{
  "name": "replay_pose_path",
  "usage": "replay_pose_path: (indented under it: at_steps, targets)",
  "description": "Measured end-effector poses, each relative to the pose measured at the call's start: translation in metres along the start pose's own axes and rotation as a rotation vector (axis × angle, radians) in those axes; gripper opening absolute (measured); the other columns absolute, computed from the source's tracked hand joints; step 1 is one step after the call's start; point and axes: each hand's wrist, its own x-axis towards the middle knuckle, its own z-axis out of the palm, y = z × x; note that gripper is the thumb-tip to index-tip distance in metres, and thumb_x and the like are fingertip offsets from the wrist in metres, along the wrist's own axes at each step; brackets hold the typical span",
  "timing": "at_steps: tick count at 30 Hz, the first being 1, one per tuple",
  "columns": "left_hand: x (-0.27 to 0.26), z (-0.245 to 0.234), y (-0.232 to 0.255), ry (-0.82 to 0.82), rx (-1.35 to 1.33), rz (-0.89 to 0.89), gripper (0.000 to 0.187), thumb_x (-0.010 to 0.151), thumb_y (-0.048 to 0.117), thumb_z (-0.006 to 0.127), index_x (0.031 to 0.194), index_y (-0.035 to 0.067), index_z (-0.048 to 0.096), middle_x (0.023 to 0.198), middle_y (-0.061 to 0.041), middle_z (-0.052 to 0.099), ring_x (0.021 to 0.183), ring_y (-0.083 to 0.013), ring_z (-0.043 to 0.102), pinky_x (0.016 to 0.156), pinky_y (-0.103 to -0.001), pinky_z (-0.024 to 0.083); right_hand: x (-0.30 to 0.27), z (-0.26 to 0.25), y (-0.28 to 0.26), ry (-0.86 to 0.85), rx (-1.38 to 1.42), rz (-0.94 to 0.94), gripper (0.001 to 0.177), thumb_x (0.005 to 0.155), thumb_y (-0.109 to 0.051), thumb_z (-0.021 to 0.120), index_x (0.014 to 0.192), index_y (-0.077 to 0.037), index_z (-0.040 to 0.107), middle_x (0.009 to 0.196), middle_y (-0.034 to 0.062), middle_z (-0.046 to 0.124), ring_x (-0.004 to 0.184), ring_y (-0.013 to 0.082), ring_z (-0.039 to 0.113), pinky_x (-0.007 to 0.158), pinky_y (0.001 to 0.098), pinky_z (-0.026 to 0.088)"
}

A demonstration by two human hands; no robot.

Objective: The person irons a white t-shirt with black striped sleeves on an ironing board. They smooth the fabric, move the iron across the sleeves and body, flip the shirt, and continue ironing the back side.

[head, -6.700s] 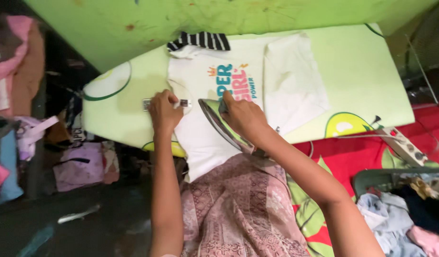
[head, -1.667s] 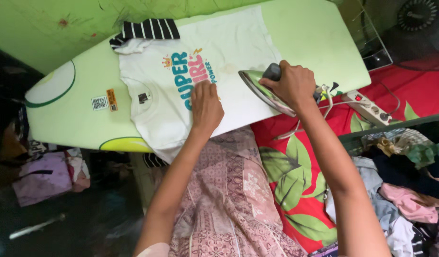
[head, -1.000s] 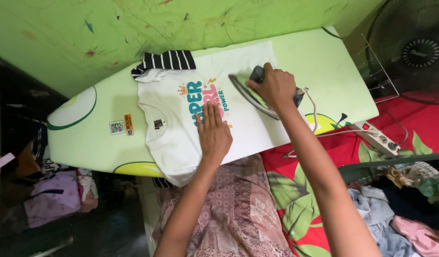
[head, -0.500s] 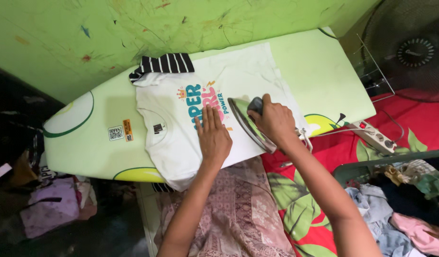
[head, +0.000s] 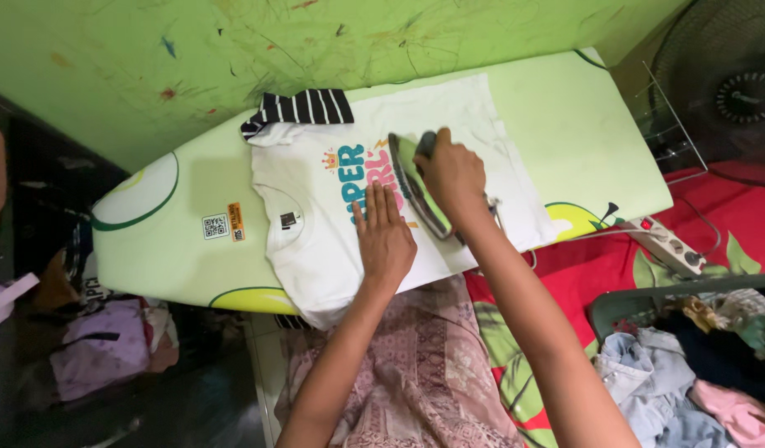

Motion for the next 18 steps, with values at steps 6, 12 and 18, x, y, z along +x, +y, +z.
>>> replay_pose_path:
  at_steps: [6, 12, 18]
  targets:
    - [0.001, -0.003, 0.001, 0.031, 0.009, 0.017, 0.063, 0.095, 0.016, 0.054, 0.15, -0.011, 0.04, 0.163, -0.026, 0.033, 0.156, -0.037, 0.022, 0.125, -0.057, 0.008, -0.017, -0.006, -0.001, 0.026, -0.004, 0.004, 0.048, 0.09, -0.039, 0.076, 0.111, -0.002, 0.055, 0.078, 0.024, 0.073, 0.076, 0.0448, 0.071, 0.069, 0.0531, 0.055]
    - [0.001, -0.001, 0.002, 0.021, 0.02, 0.017, 0.064, 0.096, 0.018, 0.055, 0.15, -0.011, 0.039, 0.163, -0.025, 0.033, 0.156, -0.037, 0.022, 0.126, -0.057, 0.008, 0.049, 0.008, 0.02, 0.063, -0.033, 0.05, 0.048, 0.087, -0.04, 0.079, 0.108, -0.004, 0.057, 0.085, 0.0229, 0.073, 0.082, 0.0432, 0.071, 0.071, 0.0526, 0.055]
    - [0.001, -0.001, 0.007, -0.019, 0.046, 0.007, 0.067, 0.096, 0.021, 0.055, 0.152, -0.01, 0.035, 0.164, -0.027, 0.028, 0.155, -0.0396, 0.017, 0.124, -0.058, 0.006, 0.067, -0.014, 0.092, 0.131, -0.074, 0.193, 0.051, 0.083, -0.042, 0.083, 0.107, -0.004, 0.06, 0.088, 0.0229, 0.072, 0.083, 0.0442, 0.07, 0.071, 0.0529, 0.055]
